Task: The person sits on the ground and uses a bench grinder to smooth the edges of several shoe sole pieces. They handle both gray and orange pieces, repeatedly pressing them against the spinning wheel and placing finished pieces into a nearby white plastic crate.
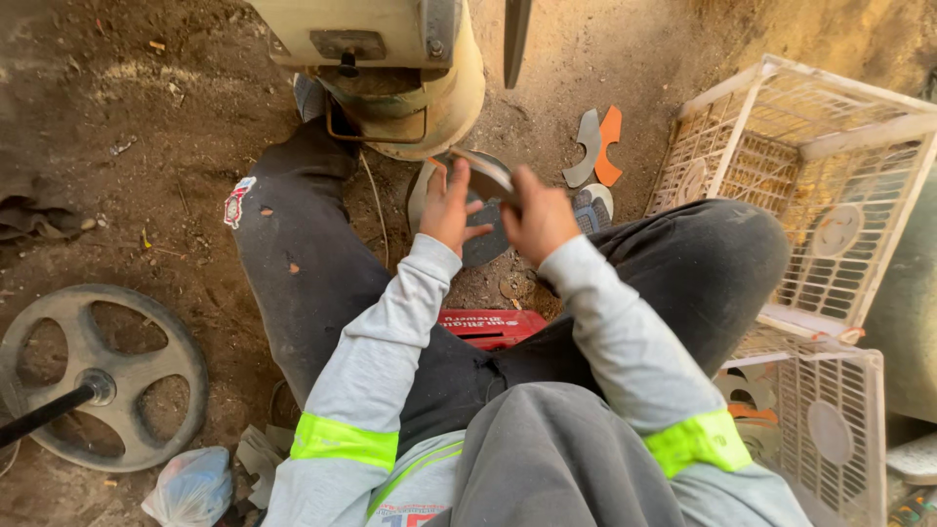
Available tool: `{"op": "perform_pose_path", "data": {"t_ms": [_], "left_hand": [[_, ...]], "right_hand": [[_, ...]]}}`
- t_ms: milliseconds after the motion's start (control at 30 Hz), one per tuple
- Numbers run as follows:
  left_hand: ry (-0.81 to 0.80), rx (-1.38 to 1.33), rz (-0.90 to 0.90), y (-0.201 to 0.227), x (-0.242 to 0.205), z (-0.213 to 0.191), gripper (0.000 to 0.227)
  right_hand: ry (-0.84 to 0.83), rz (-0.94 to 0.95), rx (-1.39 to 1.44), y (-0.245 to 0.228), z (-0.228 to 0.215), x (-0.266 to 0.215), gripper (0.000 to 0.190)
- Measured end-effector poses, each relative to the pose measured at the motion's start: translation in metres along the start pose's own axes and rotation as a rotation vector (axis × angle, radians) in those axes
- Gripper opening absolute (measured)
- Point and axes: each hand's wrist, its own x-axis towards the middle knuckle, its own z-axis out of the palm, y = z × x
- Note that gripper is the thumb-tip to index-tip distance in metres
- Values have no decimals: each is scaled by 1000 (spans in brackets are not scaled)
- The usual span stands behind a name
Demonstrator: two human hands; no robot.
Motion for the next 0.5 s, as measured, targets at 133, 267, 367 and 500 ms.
{"op": "perform_pose_path", "data": {"t_ms": [133, 267, 367, 500], "left_hand": [[-260, -274, 84, 6, -25, -6, 51], [-331, -368, 64, 22, -55, -23, 37], [-326, -393, 67, 26, -67, -26, 31], [-354, -387, 143, 23, -71, -25, 25]], "right_hand": [[-11, -144, 209, -38, -6, -60, 46], [-100, -192, 708, -45, -13, -88, 50], [-225, -77, 841, -45, -12, -95, 52], [-263, -17, 803, -44, -13, -100, 56]]}}
